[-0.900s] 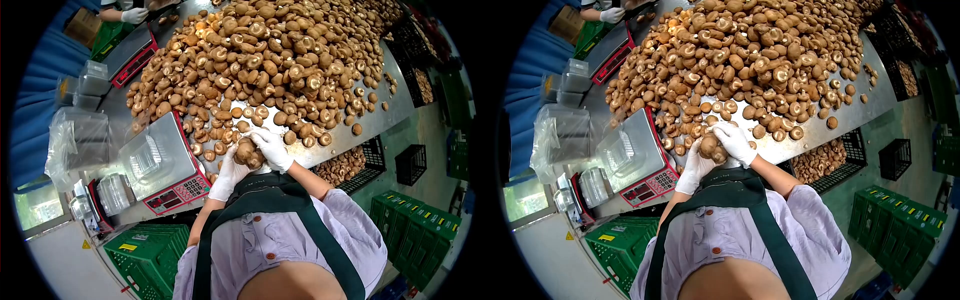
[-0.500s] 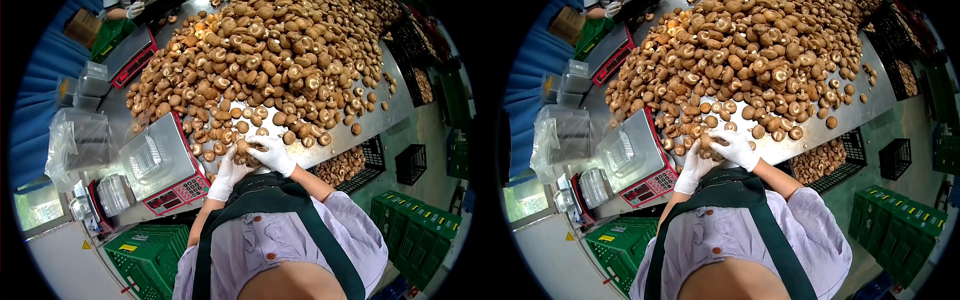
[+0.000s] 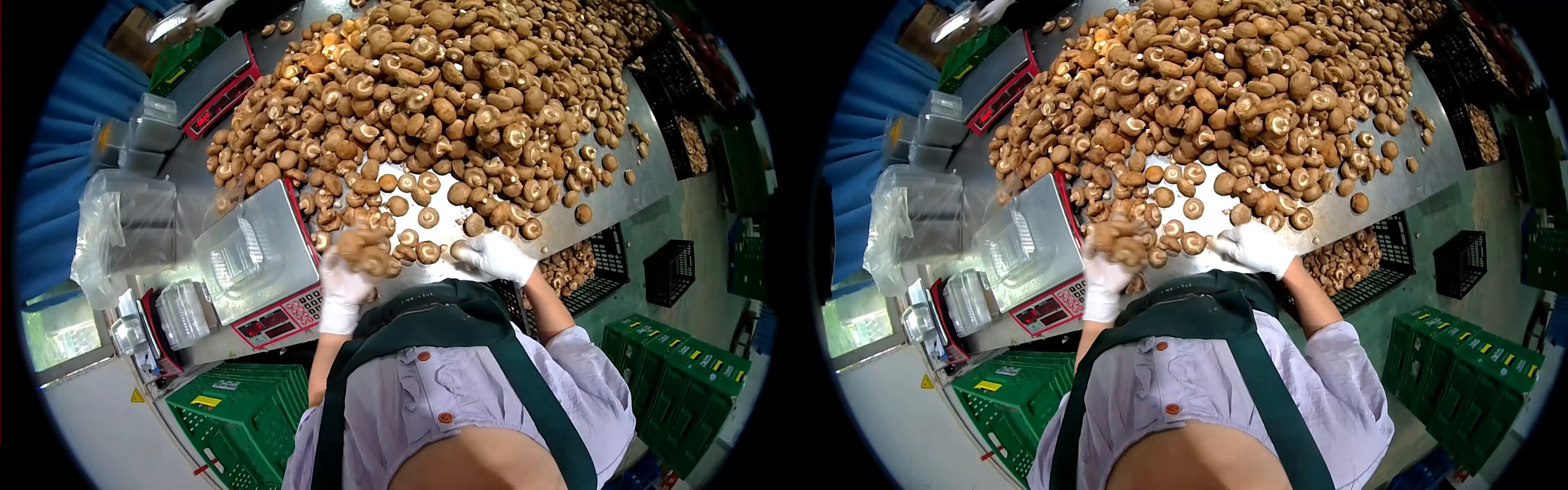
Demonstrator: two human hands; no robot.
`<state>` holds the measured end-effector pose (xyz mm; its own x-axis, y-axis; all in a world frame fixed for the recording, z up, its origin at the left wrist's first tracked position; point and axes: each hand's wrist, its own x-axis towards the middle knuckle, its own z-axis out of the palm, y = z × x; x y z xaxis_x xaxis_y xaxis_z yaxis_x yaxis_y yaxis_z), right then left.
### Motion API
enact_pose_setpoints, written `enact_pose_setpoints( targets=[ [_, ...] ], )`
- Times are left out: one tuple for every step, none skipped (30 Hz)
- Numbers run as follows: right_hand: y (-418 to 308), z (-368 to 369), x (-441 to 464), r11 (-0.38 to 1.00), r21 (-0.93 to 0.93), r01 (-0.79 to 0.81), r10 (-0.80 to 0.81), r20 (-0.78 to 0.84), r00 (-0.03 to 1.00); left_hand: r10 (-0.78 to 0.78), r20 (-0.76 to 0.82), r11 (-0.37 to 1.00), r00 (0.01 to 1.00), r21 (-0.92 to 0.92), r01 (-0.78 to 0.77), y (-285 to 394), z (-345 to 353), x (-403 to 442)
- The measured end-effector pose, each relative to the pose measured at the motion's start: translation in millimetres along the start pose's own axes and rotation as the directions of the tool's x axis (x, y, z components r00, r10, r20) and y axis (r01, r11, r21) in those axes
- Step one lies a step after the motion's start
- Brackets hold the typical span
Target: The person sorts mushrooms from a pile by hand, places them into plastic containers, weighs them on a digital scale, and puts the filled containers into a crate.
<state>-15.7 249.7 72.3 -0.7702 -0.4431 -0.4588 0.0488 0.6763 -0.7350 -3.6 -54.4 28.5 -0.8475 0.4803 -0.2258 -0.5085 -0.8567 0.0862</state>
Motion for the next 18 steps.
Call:
enact_pose_setpoints(
  targets=[
    [14,1,-4,0.938,-0.346,-0.028,0.034,0.011,0.999,0.037,-0.005,0.998,0.999,-0.044,-0.038,14,11,-10],
    [15,-4,-6,0.881,-0.46,-0.107,0.152,0.061,0.986,0.09,0.092,0.99,0.992,-0.116,-0.079,39,12,-20],
    [18,-6,-9,0.883,-0.451,-0.127,0.13,-0.024,0.991,0.141,0.187,0.975,0.972,-0.194,-0.104,63,13,-31],
    [21,-7,-10,0.886,-0.441,-0.143,0.107,-0.107,0.989,0.301,0.132,0.948,0.945,-0.146,-0.282,88,17,-48],
    [21,-9,-12,0.913,-0.387,-0.131,0.049,-0.214,0.976,0.452,0.073,0.891,0.889,-0.08,-0.446,113,21,-66],
    [25,-10,-9,0.903,-0.407,-0.139,0.047,-0.227,0.973,0.706,-0.123,0.704,0.697,0.229,-0.672,130,39,-92],
    [22,-12,-6,0.916,-0.387,-0.107,-0.001,-0.267,0.964,0.77,-0.047,0.601,0.636,0.387,-0.699,141,56,-103],
    [18,-15,-5,0.927,-0.368,-0.074,-0.046,-0.309,0.95,0.815,0.043,0.473,0.578,0.528,-0.706,150,66,-110],
    [9,-17,-1,0.933,-0.352,-0.069,-0.047,-0.312,0.949,0.816,0.046,0.47,0.577,0.529,-0.707,164,60,-117],
    [6,-17,6,0.933,-0.352,-0.068,-0.049,-0.313,0.948,0.875,0.095,0.179,0.474,0.848,-0.499,177,52,-122],
    [4,-16,13,0.932,-0.356,-0.062,-0.058,-0.318,0.946,0.896,0.102,0.031,0.433,0.957,-0.29,185,41,-125],
    [4,-15,21,0.931,-0.359,-0.058,-0.066,-0.324,0.944,0.914,0.109,-0.098,0.39,0.994,-0.047,190,33,-127],
    [5,-12,31,0.931,-0.361,-0.042,-0.086,-0.333,0.939,0.89,0.201,-0.303,0.409,0.932,0.2,190,19,-125],
    [1,-9,39,0.939,-0.343,0.037,-0.178,-0.39,0.904,0.848,0.281,-0.479,0.45,0.77,0.421,190,4,-121],
    [1,-2,48,0.931,-0.361,0.059,-0.221,-0.424,0.878,0.812,0.335,-0.546,0.477,0.724,0.421,186,-1,-116],
    [0,5,58,0.92,-0.383,0.08,-0.264,-0.457,0.849,0.81,0.366,-0.572,0.458,0.663,0.482,178,-8,-113],
    [-5,12,66,0.909,-0.411,0.068,-0.254,-0.419,0.872,0.809,0.361,-0.581,0.463,0.606,0.543,174,-12,-110],
    [-9,19,73,0.897,-0.438,0.057,-0.242,-0.379,0.893,0.81,0.354,-0.585,0.467,0.545,0.601,168,-13,-108]
  ],
)
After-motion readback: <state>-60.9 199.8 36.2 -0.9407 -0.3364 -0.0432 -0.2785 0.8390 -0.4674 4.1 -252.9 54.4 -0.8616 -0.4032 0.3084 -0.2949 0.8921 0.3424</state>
